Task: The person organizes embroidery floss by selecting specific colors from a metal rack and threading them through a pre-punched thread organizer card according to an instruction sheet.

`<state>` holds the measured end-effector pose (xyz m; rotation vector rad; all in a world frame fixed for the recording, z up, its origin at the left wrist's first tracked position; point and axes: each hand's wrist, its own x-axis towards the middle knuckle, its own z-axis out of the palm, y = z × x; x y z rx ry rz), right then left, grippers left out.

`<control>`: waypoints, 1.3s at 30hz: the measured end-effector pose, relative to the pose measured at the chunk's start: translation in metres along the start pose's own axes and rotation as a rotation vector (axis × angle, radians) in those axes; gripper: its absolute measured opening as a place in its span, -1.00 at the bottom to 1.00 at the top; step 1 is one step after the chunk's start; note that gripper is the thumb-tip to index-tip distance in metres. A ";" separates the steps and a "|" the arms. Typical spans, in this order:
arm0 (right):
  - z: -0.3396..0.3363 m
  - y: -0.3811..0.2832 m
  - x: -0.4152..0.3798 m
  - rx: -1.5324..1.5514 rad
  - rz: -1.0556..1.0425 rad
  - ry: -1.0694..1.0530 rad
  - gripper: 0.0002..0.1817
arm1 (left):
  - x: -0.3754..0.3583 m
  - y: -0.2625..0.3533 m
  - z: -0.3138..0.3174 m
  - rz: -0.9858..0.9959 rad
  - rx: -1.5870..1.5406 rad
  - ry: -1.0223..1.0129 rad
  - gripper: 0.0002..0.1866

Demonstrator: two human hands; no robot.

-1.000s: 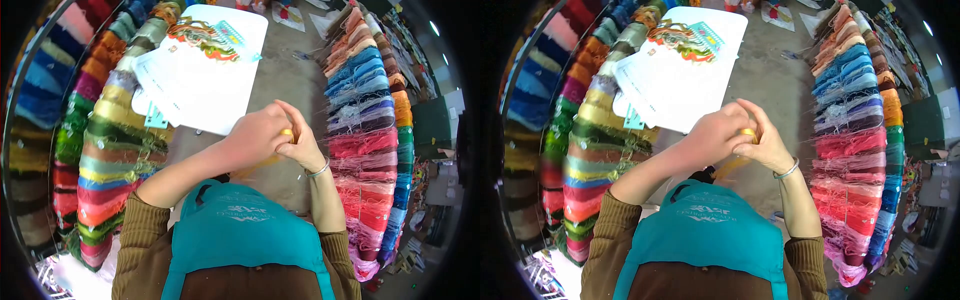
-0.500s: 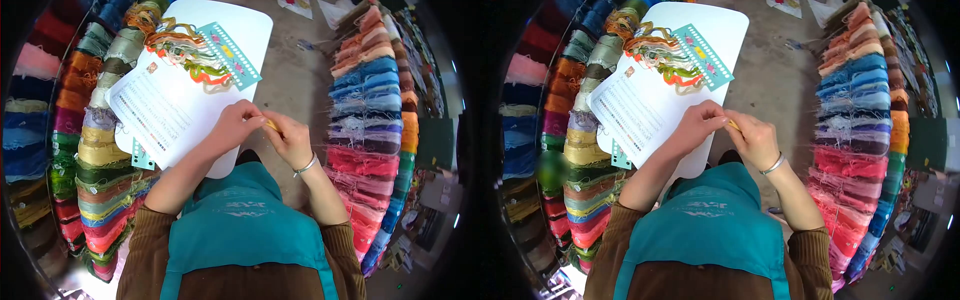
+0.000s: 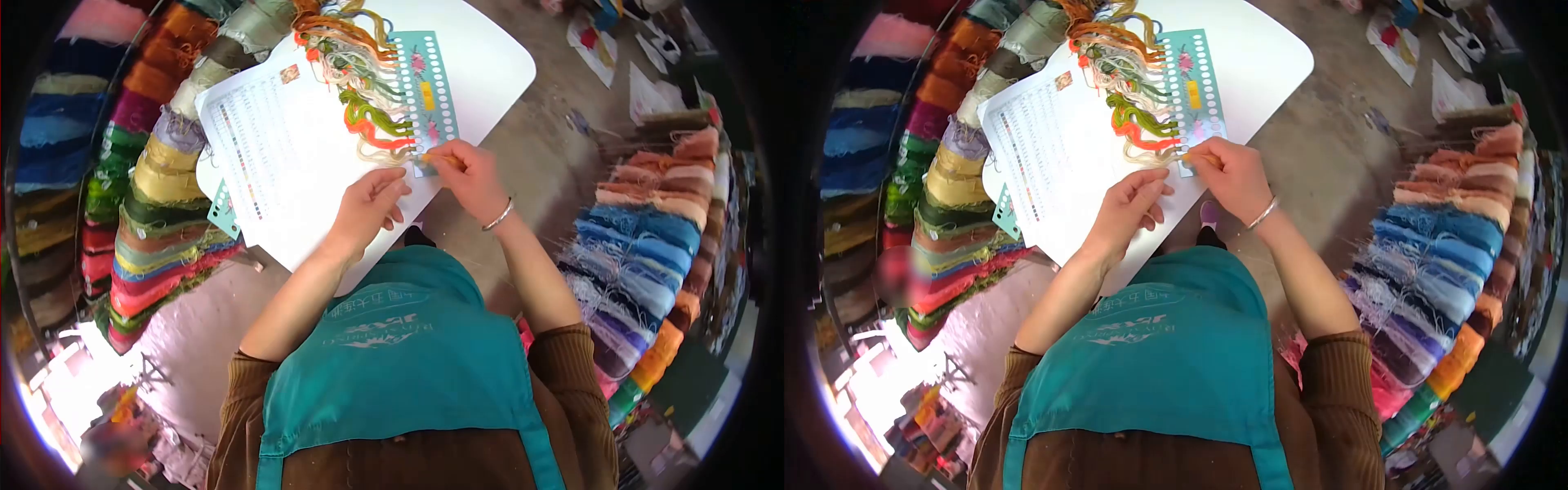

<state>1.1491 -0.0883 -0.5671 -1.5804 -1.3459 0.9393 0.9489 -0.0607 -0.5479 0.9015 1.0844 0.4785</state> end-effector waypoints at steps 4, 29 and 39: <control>0.001 0.022 0.013 -0.009 -0.024 -0.095 -0.87 | 0.005 -0.013 0.011 -0.041 0.005 -0.004 -0.58; -0.007 0.028 0.021 0.065 -0.111 -0.187 -0.90 | 0.046 0.003 0.022 -0.127 -0.087 -0.090 -0.84; -0.006 0.012 0.027 -0.155 -0.065 -0.348 -0.81 | 0.027 0.006 -0.018 0.078 0.504 0.168 -0.81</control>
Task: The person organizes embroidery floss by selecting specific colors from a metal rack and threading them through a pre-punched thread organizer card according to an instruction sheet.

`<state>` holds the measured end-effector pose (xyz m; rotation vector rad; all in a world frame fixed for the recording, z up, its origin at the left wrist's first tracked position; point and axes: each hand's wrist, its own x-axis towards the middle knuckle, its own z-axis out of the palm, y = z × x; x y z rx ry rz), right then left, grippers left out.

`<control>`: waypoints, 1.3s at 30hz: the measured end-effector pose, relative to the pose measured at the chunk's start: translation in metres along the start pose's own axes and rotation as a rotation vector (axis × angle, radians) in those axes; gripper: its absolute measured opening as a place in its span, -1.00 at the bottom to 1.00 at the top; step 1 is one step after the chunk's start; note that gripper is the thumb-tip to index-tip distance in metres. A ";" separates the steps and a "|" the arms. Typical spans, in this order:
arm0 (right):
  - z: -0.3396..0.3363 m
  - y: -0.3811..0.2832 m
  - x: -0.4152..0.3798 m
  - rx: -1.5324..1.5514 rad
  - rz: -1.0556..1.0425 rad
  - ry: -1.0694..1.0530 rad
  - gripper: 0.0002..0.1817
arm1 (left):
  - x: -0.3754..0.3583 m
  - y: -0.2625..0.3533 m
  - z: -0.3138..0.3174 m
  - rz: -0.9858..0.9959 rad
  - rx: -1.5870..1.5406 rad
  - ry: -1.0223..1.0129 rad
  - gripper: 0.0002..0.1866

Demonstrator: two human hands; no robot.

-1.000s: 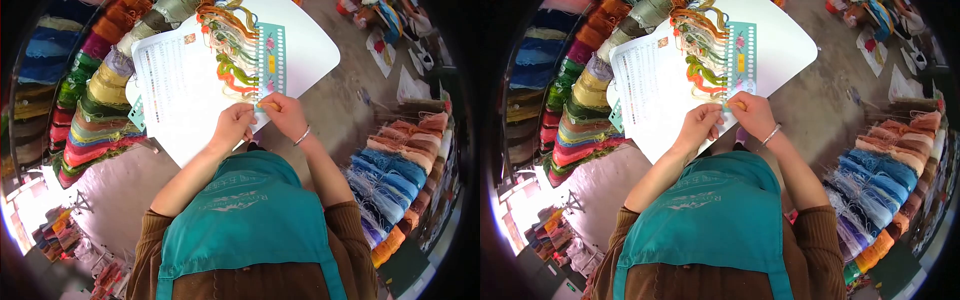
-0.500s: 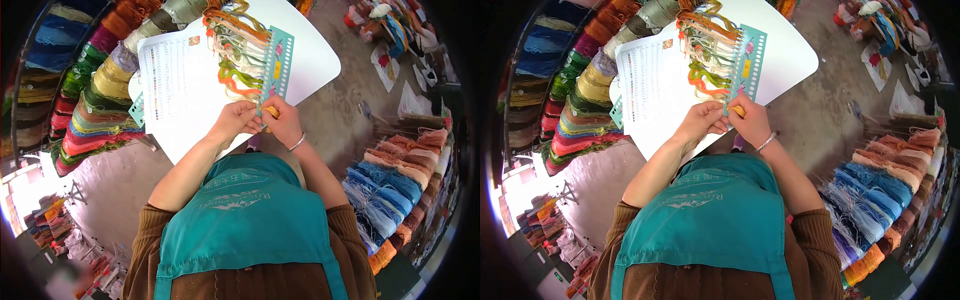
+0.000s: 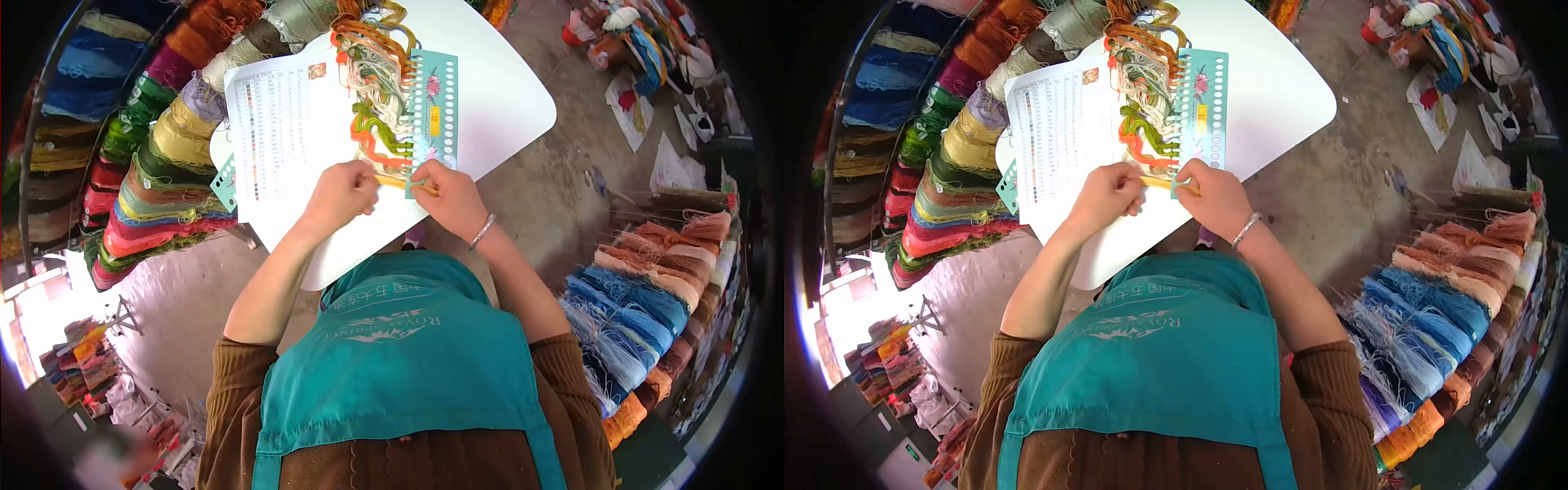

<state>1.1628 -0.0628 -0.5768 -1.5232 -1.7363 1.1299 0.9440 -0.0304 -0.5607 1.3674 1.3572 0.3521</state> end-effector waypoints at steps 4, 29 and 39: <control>0.007 0.008 0.004 -0.024 -0.023 0.029 -0.81 | -0.006 -0.001 -0.005 -0.108 -0.306 -0.028 -0.81; 0.001 -0.015 0.012 -0.127 0.157 -0.093 -0.70 | -0.009 -0.001 0.003 -0.143 -0.799 -0.157 -0.86; 0.001 -0.015 0.013 -0.117 0.147 -0.091 -0.69 | -0.004 -0.003 0.009 -0.101 -0.452 -0.004 -0.88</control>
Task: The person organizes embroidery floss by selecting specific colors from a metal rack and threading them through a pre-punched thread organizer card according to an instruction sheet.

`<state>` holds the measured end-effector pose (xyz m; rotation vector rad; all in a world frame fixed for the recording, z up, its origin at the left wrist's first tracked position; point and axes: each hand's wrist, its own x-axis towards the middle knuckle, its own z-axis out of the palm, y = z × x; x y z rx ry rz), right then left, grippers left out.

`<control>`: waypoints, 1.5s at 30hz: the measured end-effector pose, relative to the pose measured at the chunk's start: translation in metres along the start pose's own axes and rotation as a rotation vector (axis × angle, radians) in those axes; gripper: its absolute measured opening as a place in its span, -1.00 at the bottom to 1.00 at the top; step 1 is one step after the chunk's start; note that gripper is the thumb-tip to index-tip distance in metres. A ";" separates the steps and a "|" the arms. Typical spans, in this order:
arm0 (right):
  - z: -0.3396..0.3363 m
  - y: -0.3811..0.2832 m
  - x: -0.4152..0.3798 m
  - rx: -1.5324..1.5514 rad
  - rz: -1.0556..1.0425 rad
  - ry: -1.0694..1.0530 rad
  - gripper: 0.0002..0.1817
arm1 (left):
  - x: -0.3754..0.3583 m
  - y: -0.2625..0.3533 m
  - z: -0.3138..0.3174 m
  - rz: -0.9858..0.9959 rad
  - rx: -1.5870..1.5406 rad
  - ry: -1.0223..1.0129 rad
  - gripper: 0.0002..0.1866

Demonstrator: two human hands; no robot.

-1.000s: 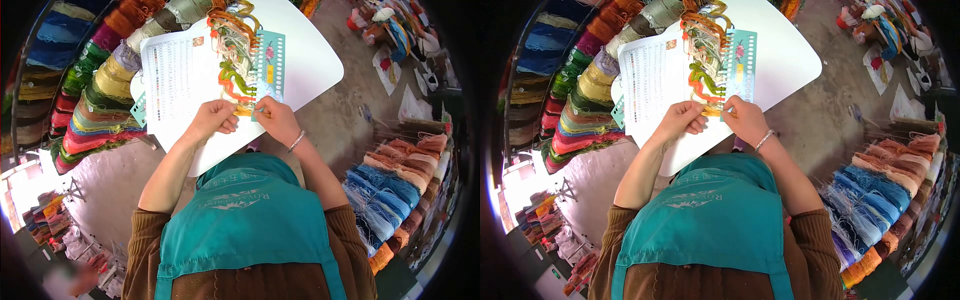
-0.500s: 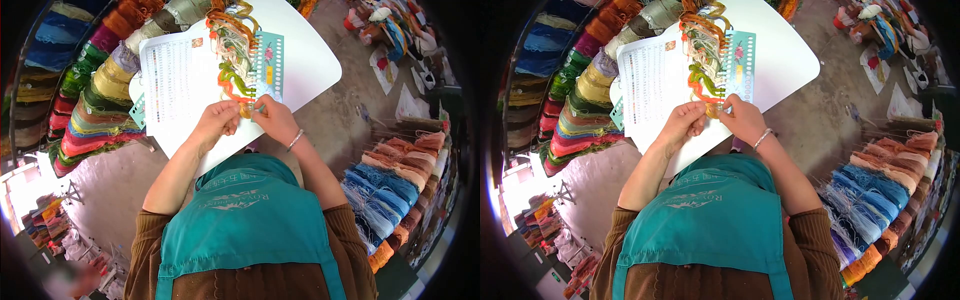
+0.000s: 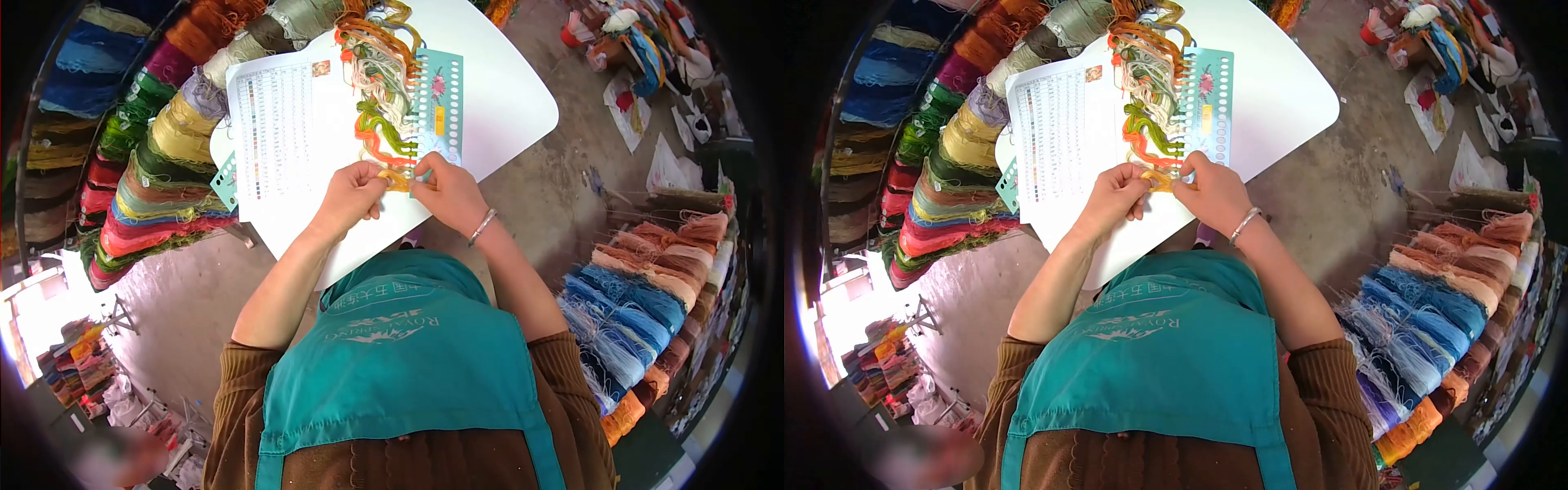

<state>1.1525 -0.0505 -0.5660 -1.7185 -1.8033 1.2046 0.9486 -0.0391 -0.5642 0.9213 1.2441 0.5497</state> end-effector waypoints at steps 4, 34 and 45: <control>-0.002 -0.003 -0.001 -0.019 0.011 0.002 -0.67 | 0.001 0.002 0.001 0.017 -0.021 -0.039 -0.90; 0.006 0.027 0.014 0.155 -0.159 -0.049 -0.62 | 0.013 -0.005 0.023 0.250 0.338 -0.254 -0.77; -0.006 0.008 0.004 0.410 -0.065 -0.145 -0.62 | 0.015 -0.008 0.030 0.508 0.525 -0.142 -0.83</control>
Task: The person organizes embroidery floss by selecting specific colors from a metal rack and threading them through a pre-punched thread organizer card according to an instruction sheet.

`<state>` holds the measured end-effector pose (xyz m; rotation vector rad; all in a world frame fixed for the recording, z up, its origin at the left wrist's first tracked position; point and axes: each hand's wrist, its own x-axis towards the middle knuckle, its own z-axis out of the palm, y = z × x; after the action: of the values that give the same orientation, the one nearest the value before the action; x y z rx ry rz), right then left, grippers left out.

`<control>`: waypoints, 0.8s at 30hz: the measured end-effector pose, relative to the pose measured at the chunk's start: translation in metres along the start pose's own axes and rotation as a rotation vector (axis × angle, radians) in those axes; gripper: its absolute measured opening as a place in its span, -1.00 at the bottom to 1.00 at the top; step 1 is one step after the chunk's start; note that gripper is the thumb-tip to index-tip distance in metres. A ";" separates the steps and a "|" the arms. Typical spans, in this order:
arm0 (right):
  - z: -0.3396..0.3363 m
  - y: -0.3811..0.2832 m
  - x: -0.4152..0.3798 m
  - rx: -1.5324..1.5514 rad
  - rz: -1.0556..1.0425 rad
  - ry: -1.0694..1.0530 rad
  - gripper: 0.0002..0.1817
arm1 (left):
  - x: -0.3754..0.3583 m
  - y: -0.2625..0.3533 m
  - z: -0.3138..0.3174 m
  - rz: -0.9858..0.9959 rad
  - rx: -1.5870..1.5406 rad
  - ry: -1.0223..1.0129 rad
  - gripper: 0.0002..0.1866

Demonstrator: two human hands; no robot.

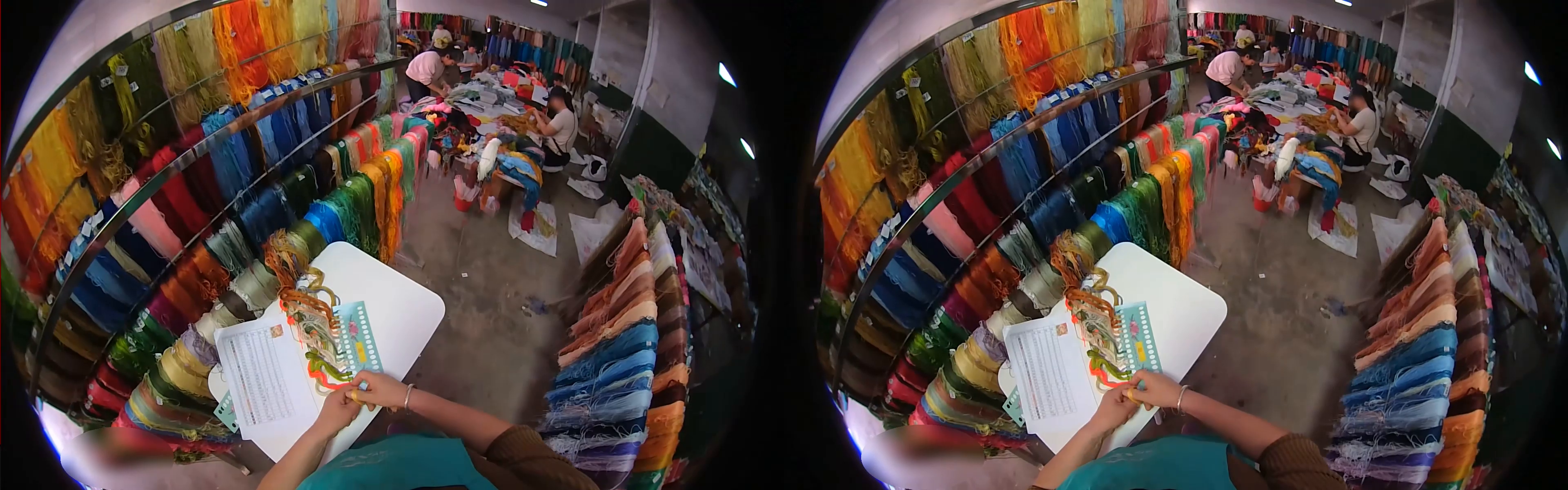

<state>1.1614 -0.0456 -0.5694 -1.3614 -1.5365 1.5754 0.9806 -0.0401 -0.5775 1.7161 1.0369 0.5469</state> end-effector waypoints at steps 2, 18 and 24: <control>-0.006 -0.019 -0.005 -0.080 0.071 -0.069 -0.56 | -0.002 0.007 -0.010 -0.408 -0.689 -0.219 -0.91; -0.003 -0.012 0.004 -0.184 0.158 -0.144 -0.55 | -0.073 -0.018 -0.157 0.183 -2.030 0.378 -0.76; 0.001 -0.017 -0.001 -0.223 0.136 -0.105 -0.55 | -0.111 -0.098 -0.262 0.017 -1.442 0.921 -0.78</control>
<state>1.1562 -0.0432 -0.5534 -1.5545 -1.7590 1.6179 0.6860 0.0162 -0.5541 0.1279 0.7820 1.6519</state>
